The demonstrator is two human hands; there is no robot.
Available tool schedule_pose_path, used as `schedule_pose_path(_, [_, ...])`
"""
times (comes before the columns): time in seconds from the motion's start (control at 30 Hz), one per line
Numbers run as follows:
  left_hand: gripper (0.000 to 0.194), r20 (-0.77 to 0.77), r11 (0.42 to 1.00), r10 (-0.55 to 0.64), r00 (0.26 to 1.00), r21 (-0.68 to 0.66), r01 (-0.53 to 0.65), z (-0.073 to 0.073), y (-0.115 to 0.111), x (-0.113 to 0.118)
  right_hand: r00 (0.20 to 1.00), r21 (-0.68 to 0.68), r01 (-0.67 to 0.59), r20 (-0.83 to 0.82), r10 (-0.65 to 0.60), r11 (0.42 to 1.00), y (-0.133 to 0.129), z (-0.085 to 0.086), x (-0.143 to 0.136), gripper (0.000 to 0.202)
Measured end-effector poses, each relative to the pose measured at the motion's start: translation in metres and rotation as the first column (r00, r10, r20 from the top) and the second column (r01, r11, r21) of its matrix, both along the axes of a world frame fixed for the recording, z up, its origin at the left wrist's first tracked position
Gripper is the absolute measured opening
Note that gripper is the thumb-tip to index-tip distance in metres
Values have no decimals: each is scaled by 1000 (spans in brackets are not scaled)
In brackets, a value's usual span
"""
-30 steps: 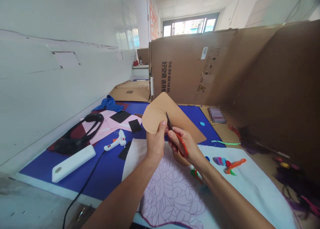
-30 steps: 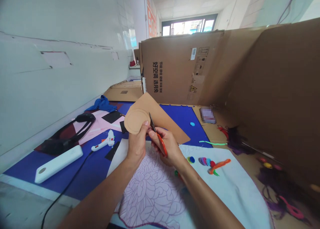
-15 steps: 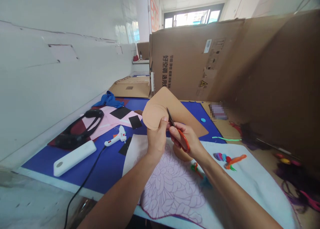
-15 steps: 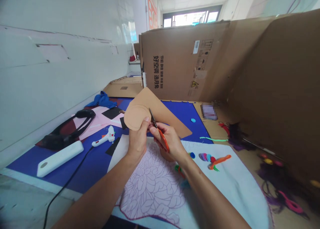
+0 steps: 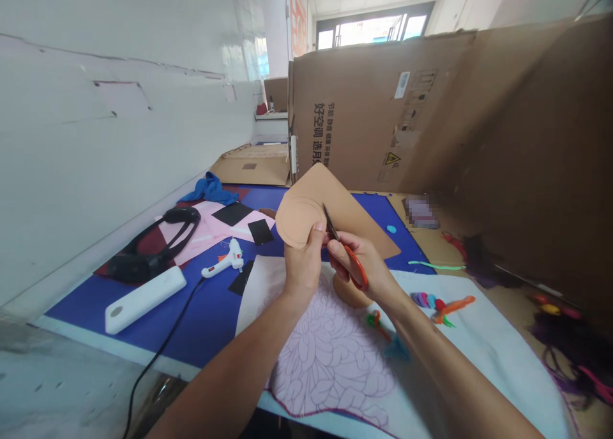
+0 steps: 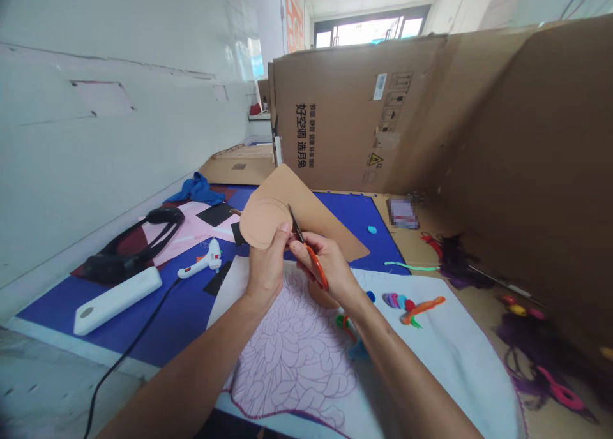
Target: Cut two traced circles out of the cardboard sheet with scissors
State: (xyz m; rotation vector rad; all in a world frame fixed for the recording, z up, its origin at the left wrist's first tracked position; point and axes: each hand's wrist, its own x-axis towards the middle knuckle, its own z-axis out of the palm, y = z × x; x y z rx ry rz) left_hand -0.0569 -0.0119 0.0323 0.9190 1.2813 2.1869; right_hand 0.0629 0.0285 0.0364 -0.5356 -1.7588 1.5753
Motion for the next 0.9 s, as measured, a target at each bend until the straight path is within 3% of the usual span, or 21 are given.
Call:
schedule_pose_path(0.23, [27, 6, 1000, -3, 1000, 20, 3, 3, -1, 3, 1000, -73, 3, 8, -2, 997, -1, 2, -2, 53])
schedule_pose_path(0.63, [23, -27, 1000, -5, 1000, 15, 5, -1, -2, 4, 999, 49, 34, 8, -34, 998, -1, 11, 1, 57])
schedule_pose_path(0.9, [25, -37, 1000, -16, 999, 15, 17, 2, -3, 2, 999, 27, 32, 22, -33, 999, 2, 10, 3, 57])
